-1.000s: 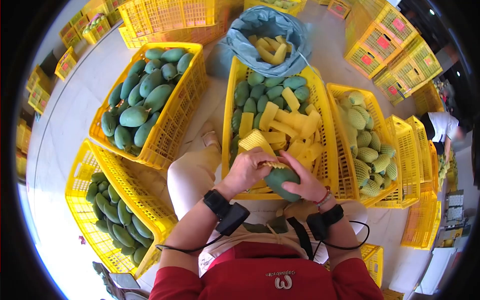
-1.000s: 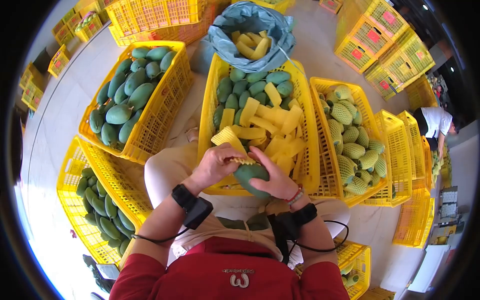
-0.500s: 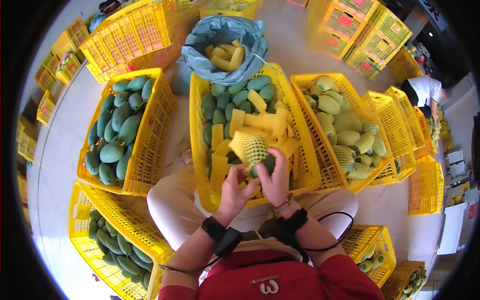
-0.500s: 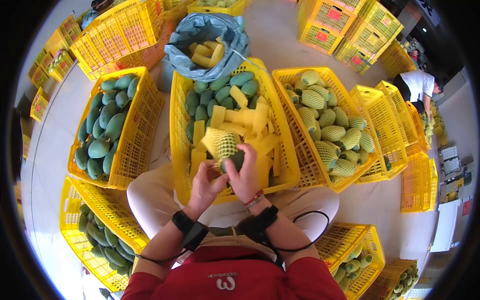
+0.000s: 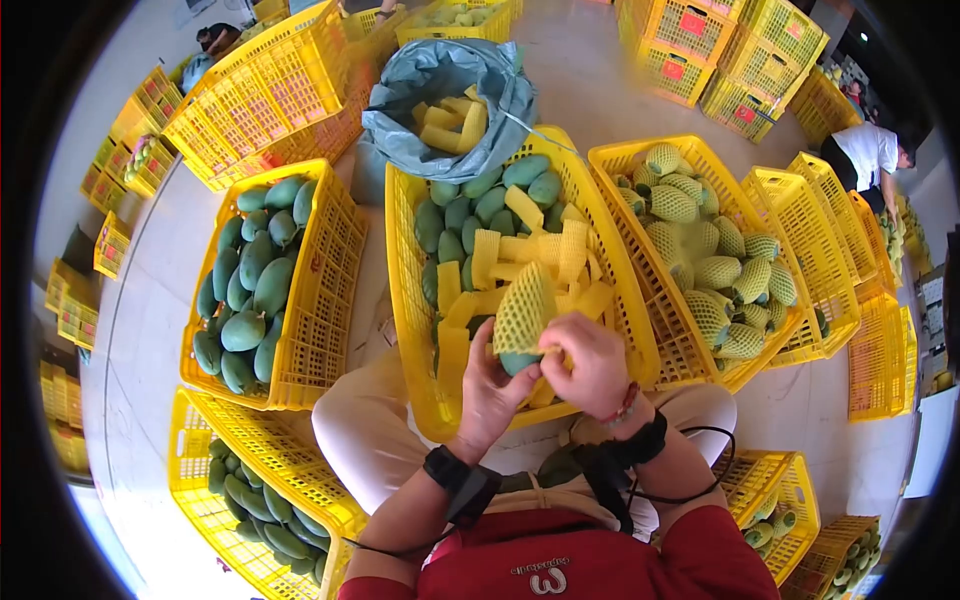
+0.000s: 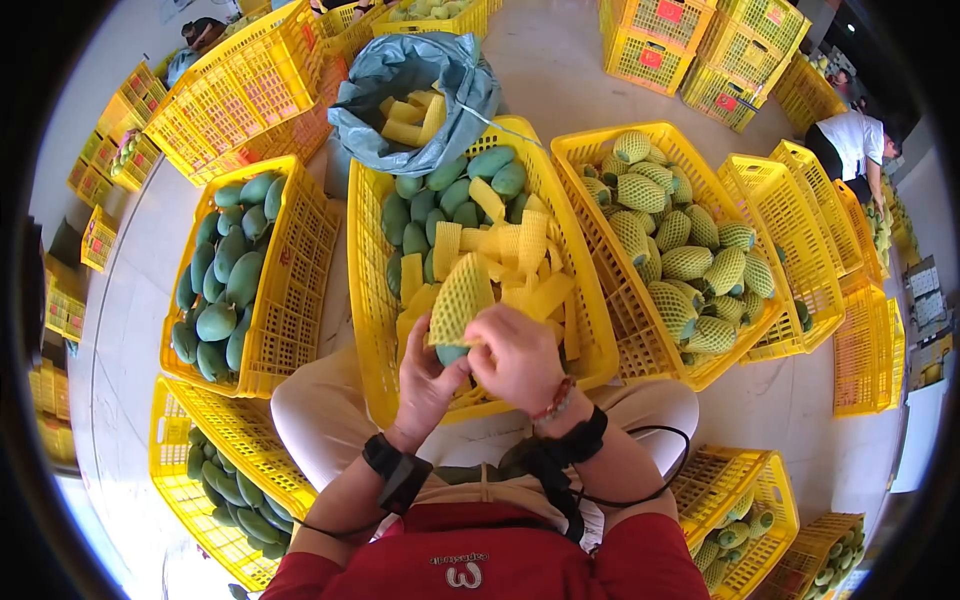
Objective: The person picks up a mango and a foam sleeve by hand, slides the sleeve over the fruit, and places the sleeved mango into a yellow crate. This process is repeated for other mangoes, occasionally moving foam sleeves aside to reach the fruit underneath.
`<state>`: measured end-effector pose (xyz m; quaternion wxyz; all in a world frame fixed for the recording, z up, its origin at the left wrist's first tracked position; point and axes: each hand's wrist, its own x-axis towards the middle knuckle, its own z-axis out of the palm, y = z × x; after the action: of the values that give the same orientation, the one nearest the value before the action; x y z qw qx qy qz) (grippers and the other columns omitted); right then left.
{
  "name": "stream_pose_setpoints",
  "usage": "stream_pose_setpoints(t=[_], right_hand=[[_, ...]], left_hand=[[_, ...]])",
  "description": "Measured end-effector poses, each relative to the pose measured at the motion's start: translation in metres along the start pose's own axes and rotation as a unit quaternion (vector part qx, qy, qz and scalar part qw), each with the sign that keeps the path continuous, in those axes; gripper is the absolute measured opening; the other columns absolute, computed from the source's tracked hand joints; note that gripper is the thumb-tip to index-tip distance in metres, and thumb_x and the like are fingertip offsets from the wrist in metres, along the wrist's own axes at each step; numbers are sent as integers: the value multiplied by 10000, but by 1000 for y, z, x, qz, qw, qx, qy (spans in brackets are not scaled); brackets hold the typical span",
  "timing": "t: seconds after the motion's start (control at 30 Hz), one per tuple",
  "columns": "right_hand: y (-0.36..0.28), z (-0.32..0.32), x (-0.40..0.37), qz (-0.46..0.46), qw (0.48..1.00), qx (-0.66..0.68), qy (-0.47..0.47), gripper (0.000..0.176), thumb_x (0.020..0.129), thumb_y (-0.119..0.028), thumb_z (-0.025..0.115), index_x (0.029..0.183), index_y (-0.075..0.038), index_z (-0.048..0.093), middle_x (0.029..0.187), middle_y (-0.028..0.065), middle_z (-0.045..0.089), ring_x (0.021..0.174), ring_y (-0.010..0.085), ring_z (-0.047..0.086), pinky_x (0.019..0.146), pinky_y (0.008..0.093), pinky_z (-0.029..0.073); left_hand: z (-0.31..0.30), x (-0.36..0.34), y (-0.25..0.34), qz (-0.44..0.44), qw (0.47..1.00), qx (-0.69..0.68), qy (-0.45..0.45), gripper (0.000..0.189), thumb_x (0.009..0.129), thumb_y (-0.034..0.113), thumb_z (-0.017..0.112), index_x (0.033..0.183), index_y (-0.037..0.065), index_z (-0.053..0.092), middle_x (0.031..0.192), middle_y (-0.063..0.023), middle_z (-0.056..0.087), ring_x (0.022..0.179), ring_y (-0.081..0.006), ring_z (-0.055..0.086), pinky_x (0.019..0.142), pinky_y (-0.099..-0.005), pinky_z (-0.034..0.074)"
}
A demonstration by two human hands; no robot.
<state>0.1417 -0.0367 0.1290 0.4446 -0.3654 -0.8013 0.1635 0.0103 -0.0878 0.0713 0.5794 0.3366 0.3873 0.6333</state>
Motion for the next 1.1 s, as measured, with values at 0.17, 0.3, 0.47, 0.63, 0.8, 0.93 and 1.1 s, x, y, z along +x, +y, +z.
stream_pose_setpoints(t=[0.17,0.3,0.47,0.63,0.8,0.93,1.1], right_hand=[[-7,-3,-15,-9,999,38,-36,199,644,39,582,808,-74,584,798,83,598,657,268,592,569,331,488],[12,-17,-17,50,998,36,32,363,680,-24,647,1027,-59,549,988,94,565,899,251,570,764,316,476],[50,-21,-14,365,847,376,90,684,699,-73,694,1272,3,330,1180,138,477,1125,218,477,941,334,395],[88,-41,-14,94,988,-2,121,829,604,-67,765,1299,-43,311,1247,216,436,1138,348,462,938,394,403],[103,-39,-17,15,985,-44,165,873,566,-59,779,1308,-82,319,1278,238,412,1139,393,454,938,421,404],[102,-32,-21,58,986,-3,155,851,588,-57,767,1309,-52,315,1270,224,423,1142,358,465,947,397,398],[96,-24,-26,195,961,177,85,798,657,-52,717,1322,11,279,1259,155,428,1176,239,442,973,341,368]], left_hand=[[3,19,-7,45,994,97,22,743,760,123,730,1314,-21,256,1144,-113,529,1017,-162,544,882,-283,449],[16,34,-18,43,999,29,-4,616,754,91,724,1223,6,333,1157,-102,508,1036,-162,527,900,-294,435],[37,52,-33,58,978,154,-127,715,735,23,689,1325,58,287,1315,-133,386,1191,-235,433,971,-339,385],[30,65,-35,121,887,433,-107,730,735,60,674,1354,31,288,1370,-221,326,1240,-374,368,996,-379,360],[20,63,-44,93,889,435,-104,707,745,73,661,1348,21,295,1324,-225,384,1200,-376,412,966,-380,381],[0,64,-55,89,875,465,-102,677,737,64,660,1327,17,330,1282,-220,423,1158,-377,448,932,-379,409],[-13,65,-48,-8,914,400,-65,707,736,101,698,1338,37,331,1303,-165,421,1148,-275,470,930,-377,403]])
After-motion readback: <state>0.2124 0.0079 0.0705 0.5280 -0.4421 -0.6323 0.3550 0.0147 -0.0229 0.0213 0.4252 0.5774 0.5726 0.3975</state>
